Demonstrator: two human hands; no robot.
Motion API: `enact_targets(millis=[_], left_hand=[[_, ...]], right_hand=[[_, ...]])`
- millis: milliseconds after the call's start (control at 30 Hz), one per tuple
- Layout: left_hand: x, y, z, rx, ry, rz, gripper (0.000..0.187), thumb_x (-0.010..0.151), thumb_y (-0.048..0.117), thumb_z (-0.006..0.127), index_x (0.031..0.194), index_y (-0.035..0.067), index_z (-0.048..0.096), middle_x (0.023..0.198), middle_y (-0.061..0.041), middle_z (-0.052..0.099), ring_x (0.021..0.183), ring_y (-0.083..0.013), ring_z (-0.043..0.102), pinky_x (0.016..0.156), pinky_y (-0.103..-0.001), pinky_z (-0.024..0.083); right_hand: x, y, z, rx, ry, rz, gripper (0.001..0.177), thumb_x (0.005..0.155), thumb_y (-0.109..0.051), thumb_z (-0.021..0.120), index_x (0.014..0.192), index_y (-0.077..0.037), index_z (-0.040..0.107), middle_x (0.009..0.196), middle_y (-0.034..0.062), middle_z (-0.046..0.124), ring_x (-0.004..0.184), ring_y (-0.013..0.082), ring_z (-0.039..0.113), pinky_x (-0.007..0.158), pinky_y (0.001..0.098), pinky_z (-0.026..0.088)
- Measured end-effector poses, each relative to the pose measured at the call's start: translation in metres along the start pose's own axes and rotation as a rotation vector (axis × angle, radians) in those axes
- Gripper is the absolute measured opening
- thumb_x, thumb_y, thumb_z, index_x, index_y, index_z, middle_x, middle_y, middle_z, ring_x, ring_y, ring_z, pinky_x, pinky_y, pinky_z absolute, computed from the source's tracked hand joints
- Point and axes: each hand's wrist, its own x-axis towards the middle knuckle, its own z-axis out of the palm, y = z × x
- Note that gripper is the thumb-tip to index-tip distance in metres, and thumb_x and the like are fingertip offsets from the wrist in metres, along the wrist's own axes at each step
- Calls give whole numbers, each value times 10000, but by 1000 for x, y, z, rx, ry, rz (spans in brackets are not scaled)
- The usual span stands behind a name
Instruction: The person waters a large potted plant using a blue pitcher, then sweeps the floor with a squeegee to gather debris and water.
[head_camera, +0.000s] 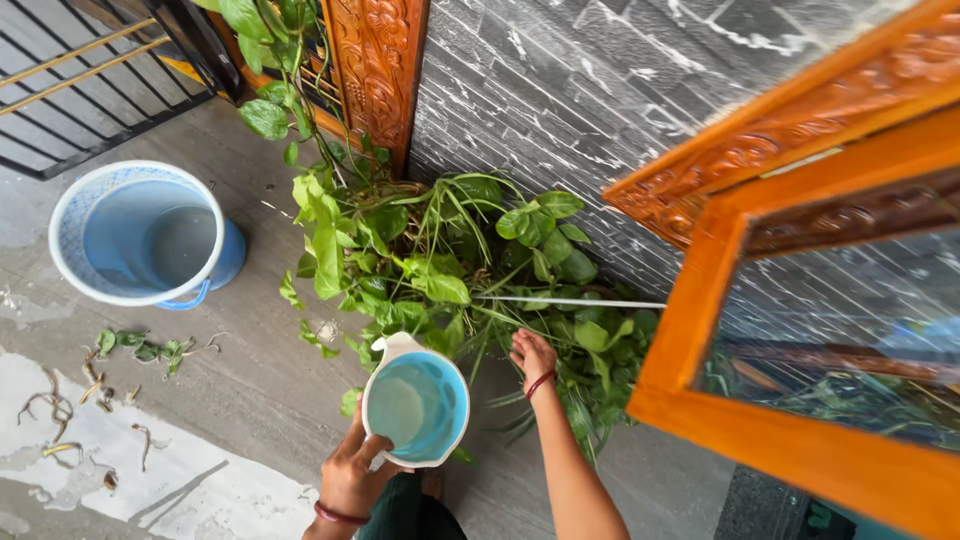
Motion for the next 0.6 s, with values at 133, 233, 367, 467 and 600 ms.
enact_targets(millis=[133, 233, 367, 467, 600], left_hand=[[37, -30, 0, 14, 1, 15, 424, 507, 244, 938, 830, 137, 686, 1426, -260, 537, 1048, -388, 715, 672, -376, 622], [53, -46, 7, 3, -19, -27, 411, 516, 240, 943, 817, 147, 680, 1445, -257, 535, 1012, -349, 734, 667, -363, 624], [71, -60, 16, 13, -12, -57, 405, 522, 235, 939, 831, 146, 693, 1447, -250, 544, 1005, -335, 739, 674, -355, 622], [79, -62, 24, 10, -13, -113, 386, 521, 226, 936, 815, 150, 698, 1451, -252, 550, 1006, -320, 745, 692, -351, 623], [87, -57, 37, 25, 30, -141, 401, 521, 251, 942, 817, 128, 701, 1427, -282, 539, 1088, -370, 708, 712, -363, 615]], right_hand=[[60, 7, 27, -128, -47, -116, 228, 962, -138, 700, 1165, -37, 726, 1027, 76, 751, 852, 142, 679, 690, 327, 557], [104, 17, 37, -400, -55, -212, 239, 981, -190, 685, 1162, -44, 735, 968, 80, 760, 779, 136, 678, 685, 314, 571], [157, 34, 51, -782, -12, -392, 241, 960, -232, 702, 1114, -56, 760, 907, 105, 783, 778, 173, 722, 727, 333, 563], [189, 44, 63, -900, -65, -492, 208, 938, -195, 688, 1064, -47, 763, 938, 143, 777, 844, 241, 753, 764, 370, 576], [225, 61, 76, -1219, -70, -364, 180, 961, -160, 659, 1015, -51, 791, 991, 212, 745, 918, 372, 709, 798, 447, 562]])
